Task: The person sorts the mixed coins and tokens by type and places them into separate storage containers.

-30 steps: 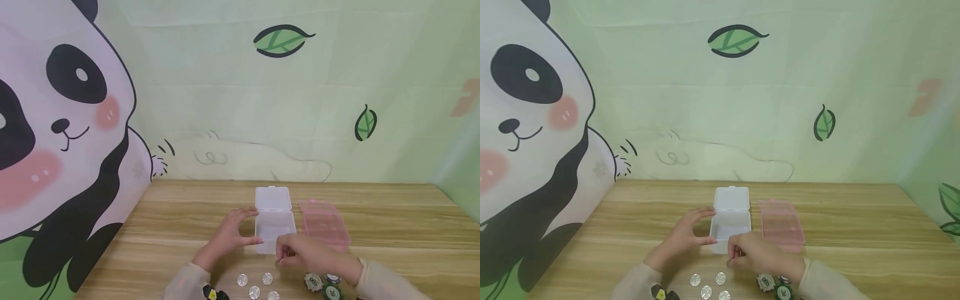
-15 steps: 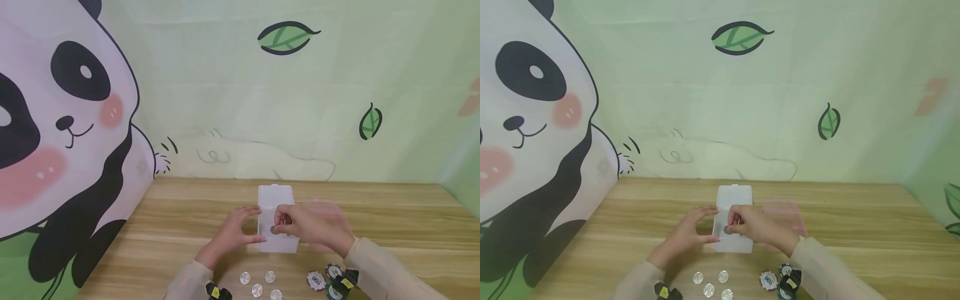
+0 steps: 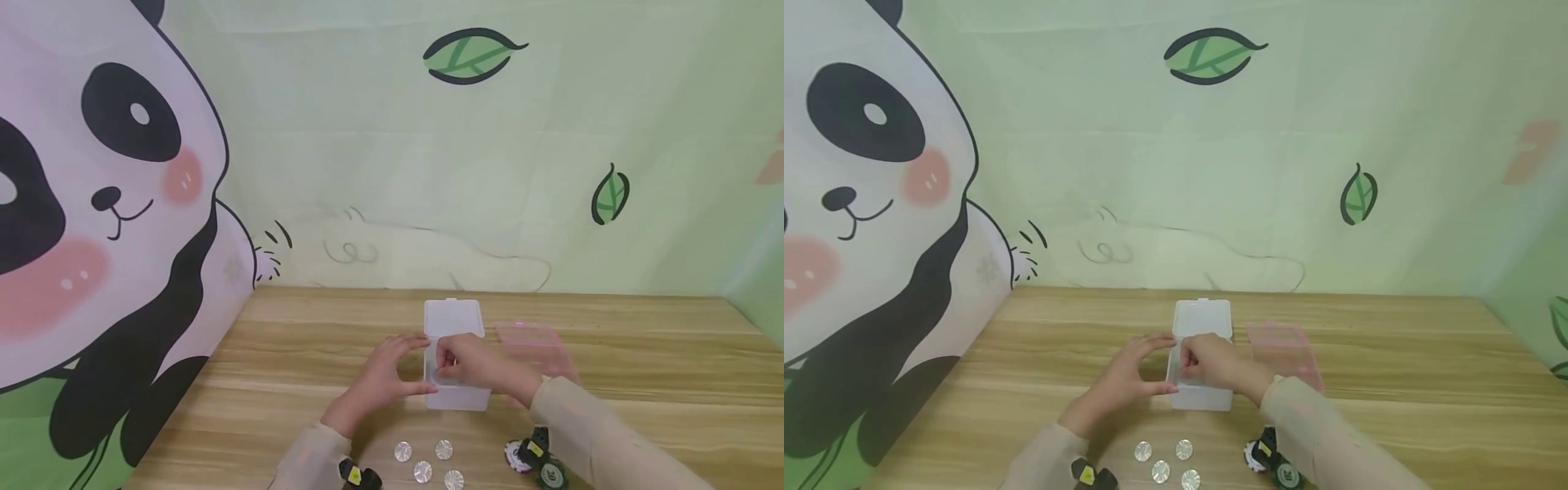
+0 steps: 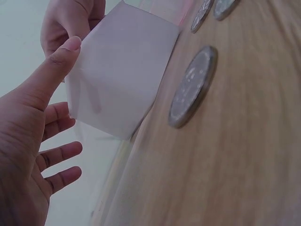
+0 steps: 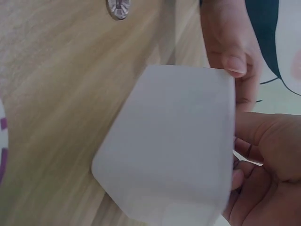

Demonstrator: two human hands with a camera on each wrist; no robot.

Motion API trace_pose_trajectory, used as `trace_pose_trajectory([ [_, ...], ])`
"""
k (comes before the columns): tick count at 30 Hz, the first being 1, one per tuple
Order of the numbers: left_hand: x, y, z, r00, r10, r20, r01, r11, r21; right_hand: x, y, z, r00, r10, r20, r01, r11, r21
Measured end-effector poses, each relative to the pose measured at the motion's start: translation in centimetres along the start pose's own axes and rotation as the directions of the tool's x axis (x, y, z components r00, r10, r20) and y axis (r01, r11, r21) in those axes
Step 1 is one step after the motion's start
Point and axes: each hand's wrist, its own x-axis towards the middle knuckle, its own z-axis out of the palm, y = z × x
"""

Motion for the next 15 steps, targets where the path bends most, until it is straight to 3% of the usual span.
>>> trace_pose_trajectory([
  [9,-0.01,0.2,-0.11,1.0,-0.002,0.002,0.002,1.0,0.004,0.66,0.18,0.9,0.998,-0.058,0.02,0.06,0.992,-0.115],
  [15,-0.09,0.16,-0.11,1.0,-0.007,0.005,0.007,1.0,0.005,1.09,0.16,1.11,0.996,-0.055,0.064,0.064,0.986,-0.151],
])
